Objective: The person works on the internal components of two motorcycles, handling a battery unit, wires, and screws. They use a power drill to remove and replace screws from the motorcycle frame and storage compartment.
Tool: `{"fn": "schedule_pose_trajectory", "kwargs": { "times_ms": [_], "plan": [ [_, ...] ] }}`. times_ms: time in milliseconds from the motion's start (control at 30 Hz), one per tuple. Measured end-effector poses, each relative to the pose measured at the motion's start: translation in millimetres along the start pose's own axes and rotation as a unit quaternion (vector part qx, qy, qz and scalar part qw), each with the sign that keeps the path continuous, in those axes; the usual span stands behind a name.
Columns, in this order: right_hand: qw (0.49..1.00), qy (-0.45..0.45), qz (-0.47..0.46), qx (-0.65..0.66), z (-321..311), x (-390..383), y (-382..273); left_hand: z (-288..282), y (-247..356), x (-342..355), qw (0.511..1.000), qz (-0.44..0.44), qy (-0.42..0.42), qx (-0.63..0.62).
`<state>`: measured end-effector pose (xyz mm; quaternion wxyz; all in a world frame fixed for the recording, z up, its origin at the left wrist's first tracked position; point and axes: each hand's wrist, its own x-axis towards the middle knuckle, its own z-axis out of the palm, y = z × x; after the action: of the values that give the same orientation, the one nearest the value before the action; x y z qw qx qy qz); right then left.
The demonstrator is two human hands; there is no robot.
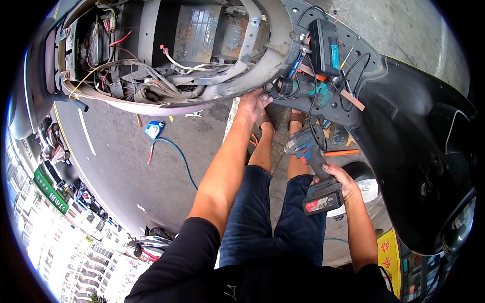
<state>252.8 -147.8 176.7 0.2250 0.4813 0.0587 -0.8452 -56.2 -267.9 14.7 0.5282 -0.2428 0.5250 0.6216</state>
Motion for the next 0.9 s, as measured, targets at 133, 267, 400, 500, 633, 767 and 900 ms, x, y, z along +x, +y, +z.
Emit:
{"fn": "schedule_pose_trajectory", "kwargs": {
  "times_ms": [133,267,400,500,633,767,900],
  "plan": [
    [0.99,-0.01,0.01,0.138,-10.4,15.3,17.4,18.6,-2.3,16.0,0.844,0.147,0.032,0.515],
    [0.995,-0.064,-0.005,0.081,-3.8,22.9,12.1,-8.4,-17.6,57.4,0.623,0.257,-0.014,0.739],
    [0.994,-0.098,-0.021,-0.034,5.9,20.2,0.6,-31.0,-12.1,73.9,0.643,0.187,-0.039,0.742],
    [0.996,-0.051,-0.029,-0.063,5.1,4.3,-10.1,24.4,-4.8,42.7,0.784,0.087,-0.026,0.614],
    [0.97,0.044,-0.014,-0.24,56.3,14.4,-34.8,-17.6,33.0,-2.1,0.861,0.169,0.023,0.479],
    [0.975,0.108,-0.043,-0.192,9.3,34.2,-24.9,7.5,39.9,-86.1,0.922,0.156,0.042,0.352],
    [0.994,0.092,-0.006,-0.065,31.5,26.0,-35.7,-27.3,41.7,-158.2,0.969,0.12,0.069,0.207]
  ]
}}
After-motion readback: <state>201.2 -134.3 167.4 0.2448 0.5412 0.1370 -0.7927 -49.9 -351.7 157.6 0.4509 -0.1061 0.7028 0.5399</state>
